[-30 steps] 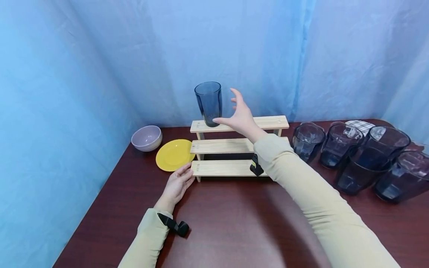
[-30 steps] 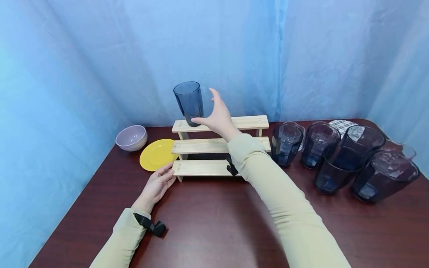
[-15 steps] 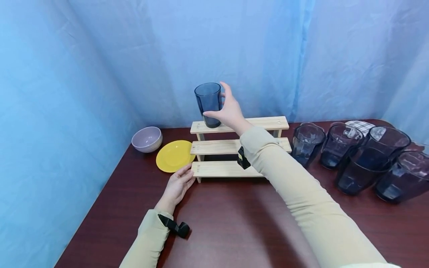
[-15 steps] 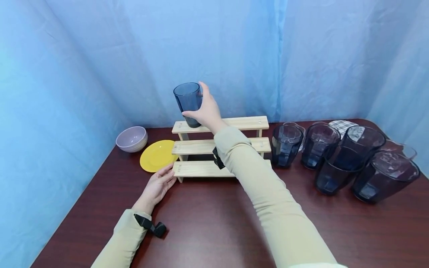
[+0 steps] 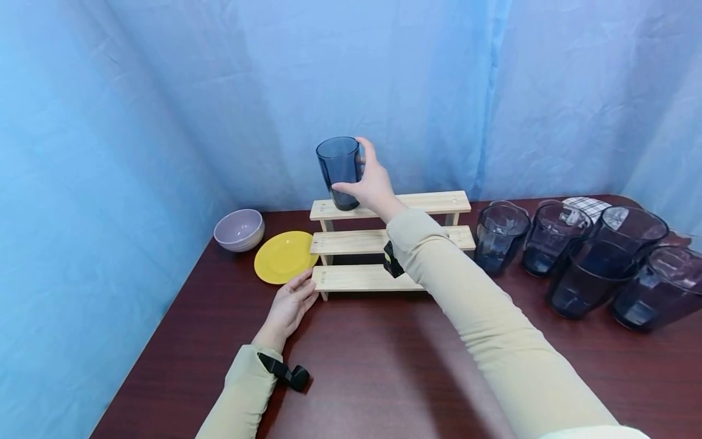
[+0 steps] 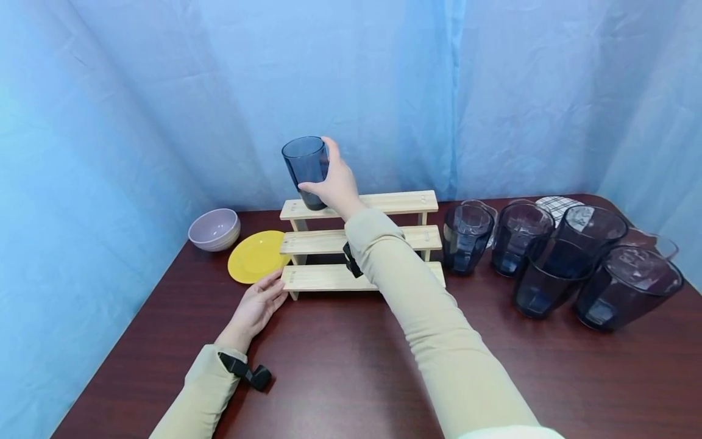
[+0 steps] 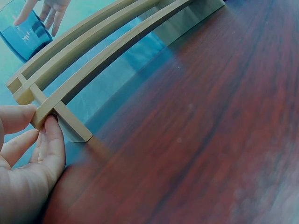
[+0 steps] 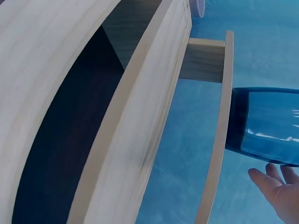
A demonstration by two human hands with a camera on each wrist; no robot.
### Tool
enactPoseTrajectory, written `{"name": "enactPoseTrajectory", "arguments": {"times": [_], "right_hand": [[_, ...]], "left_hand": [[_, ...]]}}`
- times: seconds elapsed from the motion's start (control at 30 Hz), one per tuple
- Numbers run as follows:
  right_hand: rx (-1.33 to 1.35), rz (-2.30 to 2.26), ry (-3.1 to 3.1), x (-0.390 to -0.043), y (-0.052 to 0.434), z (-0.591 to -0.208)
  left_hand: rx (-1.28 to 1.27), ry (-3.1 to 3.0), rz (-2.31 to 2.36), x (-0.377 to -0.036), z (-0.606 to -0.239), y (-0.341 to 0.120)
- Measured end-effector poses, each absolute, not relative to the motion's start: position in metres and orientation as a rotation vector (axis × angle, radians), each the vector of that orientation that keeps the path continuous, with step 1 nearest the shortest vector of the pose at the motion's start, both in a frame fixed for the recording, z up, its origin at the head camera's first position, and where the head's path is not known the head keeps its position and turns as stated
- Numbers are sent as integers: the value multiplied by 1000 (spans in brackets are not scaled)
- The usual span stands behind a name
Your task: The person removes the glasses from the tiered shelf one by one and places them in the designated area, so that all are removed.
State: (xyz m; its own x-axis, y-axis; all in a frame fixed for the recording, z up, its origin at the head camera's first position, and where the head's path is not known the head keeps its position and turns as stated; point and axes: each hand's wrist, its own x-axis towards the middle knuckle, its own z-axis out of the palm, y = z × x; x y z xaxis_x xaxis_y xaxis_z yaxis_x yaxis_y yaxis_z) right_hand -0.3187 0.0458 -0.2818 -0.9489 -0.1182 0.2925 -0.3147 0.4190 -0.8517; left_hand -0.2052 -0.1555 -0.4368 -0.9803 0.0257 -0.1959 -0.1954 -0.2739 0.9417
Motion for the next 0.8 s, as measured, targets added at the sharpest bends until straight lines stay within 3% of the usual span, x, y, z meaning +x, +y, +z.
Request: {"name": "enactPoseTrajectory", "arguments": {"times": [0.8], "right_hand": [[414,1500,-2394,-307,59,-295]], "left_hand": [[-211,1812,2407,-207,-438,-155]]}}
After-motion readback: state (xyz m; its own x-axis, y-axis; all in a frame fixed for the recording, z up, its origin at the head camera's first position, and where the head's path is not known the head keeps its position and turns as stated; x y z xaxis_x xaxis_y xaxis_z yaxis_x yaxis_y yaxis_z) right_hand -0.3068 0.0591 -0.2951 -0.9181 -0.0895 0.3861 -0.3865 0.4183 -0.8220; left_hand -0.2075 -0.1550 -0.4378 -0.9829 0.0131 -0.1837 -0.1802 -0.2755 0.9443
